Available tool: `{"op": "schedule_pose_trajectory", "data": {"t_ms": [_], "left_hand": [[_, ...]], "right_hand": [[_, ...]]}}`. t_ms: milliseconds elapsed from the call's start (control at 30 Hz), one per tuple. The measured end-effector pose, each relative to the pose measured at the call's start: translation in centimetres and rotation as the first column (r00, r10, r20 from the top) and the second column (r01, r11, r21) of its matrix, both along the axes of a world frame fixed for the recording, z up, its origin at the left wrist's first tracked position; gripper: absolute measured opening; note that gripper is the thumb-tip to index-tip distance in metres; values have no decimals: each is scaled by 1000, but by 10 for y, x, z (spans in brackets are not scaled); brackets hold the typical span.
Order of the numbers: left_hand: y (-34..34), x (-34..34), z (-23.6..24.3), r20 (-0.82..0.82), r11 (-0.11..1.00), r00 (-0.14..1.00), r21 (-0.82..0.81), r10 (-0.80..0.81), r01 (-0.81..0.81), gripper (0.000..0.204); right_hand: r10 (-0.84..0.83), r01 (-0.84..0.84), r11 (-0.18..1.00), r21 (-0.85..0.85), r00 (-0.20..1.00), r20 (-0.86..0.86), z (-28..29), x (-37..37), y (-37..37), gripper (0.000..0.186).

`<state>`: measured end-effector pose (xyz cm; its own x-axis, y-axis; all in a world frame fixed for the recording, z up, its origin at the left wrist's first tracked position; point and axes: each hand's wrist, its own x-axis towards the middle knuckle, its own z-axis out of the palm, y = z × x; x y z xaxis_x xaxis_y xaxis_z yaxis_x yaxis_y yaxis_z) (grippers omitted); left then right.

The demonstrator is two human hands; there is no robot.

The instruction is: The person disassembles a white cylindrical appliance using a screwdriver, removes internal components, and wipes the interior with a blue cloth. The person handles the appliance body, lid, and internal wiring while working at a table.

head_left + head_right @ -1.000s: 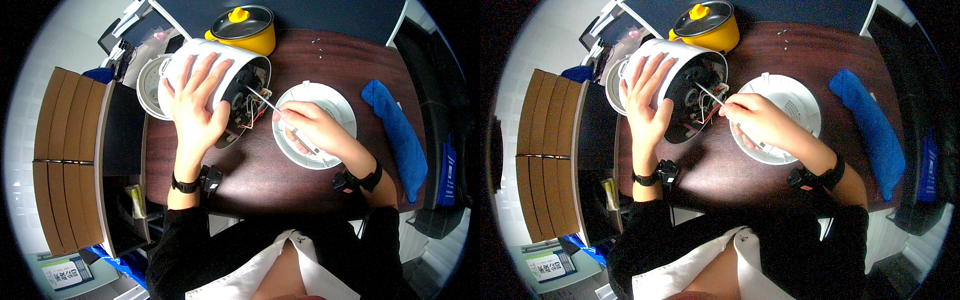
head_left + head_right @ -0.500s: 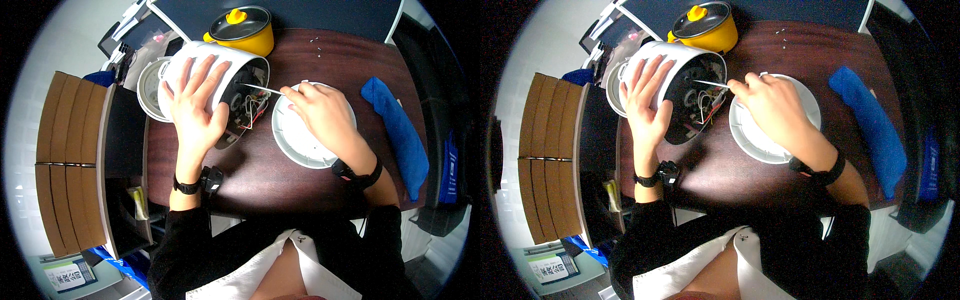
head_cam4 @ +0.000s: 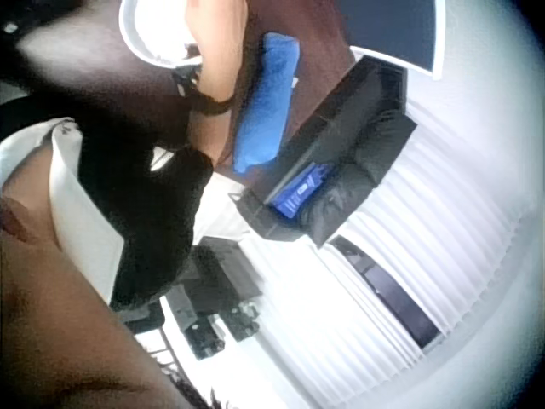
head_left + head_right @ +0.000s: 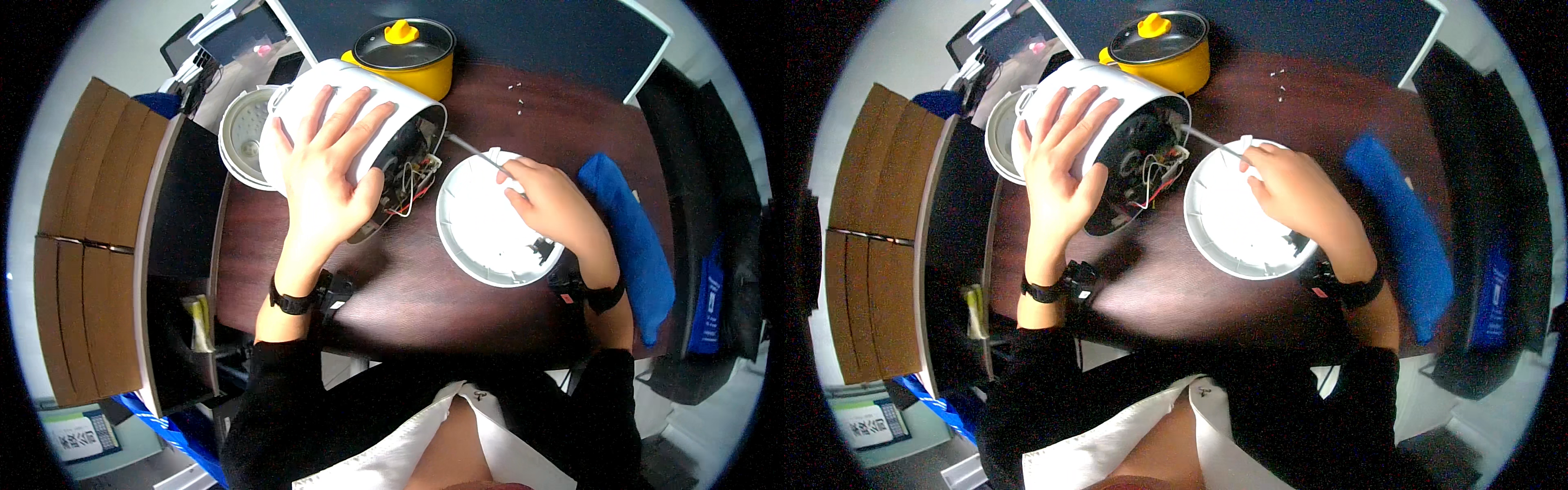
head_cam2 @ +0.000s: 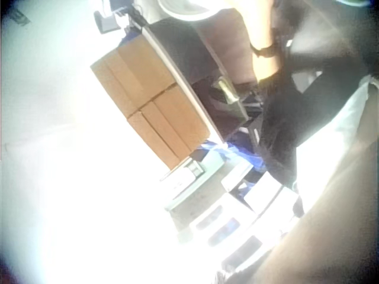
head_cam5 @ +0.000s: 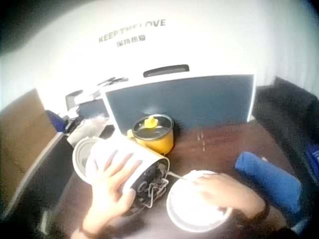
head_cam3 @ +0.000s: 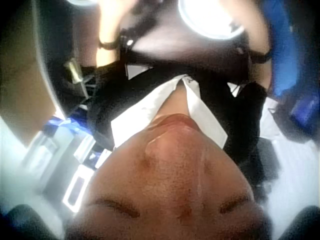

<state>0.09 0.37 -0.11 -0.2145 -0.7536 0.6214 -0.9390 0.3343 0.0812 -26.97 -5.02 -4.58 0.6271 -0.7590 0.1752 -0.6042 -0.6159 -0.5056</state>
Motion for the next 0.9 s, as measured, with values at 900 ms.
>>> {"op": "schedule_pose_trajectory", "data": {"t_ms": [900], "left_hand": [[-2,1,-2,3,1000,1000,-5,-10,10,59]], "right_hand": [[-134,30,956,291,929,344,-12,120,-38,22]]}}
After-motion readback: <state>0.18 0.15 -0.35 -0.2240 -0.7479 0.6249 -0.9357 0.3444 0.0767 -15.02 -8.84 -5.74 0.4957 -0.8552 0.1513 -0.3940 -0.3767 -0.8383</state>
